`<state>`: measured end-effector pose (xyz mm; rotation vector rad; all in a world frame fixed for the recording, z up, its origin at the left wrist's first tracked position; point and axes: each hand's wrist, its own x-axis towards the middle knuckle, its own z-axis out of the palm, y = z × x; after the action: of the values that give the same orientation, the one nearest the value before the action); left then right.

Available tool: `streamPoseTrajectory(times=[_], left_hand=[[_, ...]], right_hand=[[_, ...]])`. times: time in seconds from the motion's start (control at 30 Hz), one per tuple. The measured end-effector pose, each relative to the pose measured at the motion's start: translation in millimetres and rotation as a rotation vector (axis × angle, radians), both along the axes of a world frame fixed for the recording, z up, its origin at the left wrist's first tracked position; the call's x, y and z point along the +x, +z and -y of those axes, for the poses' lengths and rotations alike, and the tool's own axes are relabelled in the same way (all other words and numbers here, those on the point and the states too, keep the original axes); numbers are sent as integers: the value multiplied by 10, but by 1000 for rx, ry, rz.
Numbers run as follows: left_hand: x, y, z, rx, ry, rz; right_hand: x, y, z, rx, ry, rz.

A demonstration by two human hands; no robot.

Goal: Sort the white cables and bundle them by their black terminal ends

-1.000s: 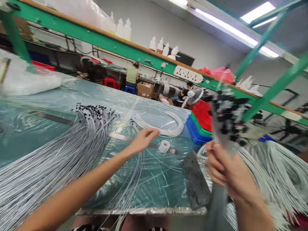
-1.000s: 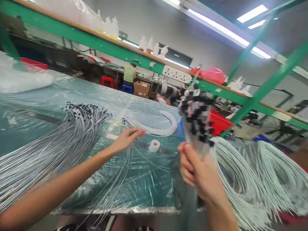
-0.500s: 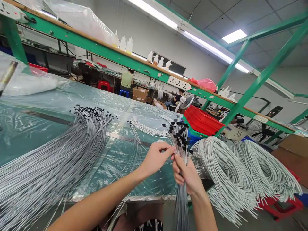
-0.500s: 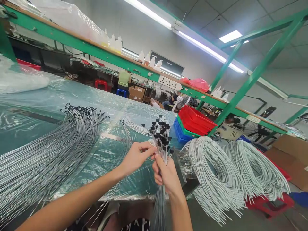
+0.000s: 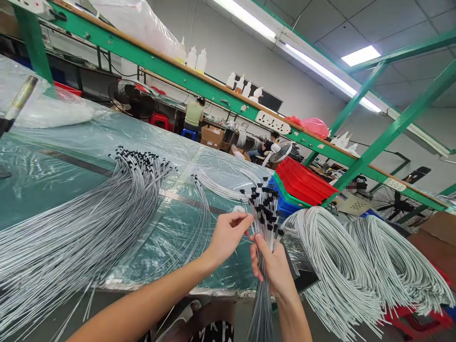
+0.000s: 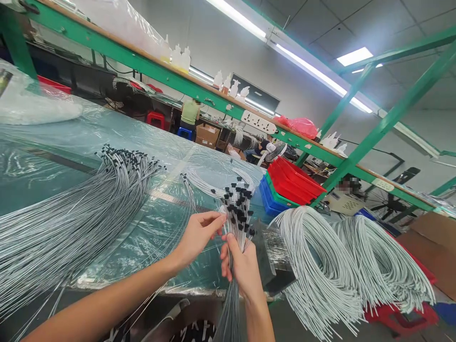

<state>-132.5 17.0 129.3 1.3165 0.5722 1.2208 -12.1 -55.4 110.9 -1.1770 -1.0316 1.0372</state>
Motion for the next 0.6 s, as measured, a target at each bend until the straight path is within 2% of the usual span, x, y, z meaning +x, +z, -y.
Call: streamPoseTrajectory(times=[0.2,0.3,0.5,0.6], left_hand=[[-99,11,-292,36,134,-64],[-175,61,-437,23,175,-21],[-297,353,-705,10,162,116],[-338,485,-798,130,131,56]], right_hand=[[-9,-101,-33,-46,33,21],[-10,-134,-32,-69,69,32],[-18,-174,-47,-107,133,58],[-11,-186,-77,-123,137,56]])
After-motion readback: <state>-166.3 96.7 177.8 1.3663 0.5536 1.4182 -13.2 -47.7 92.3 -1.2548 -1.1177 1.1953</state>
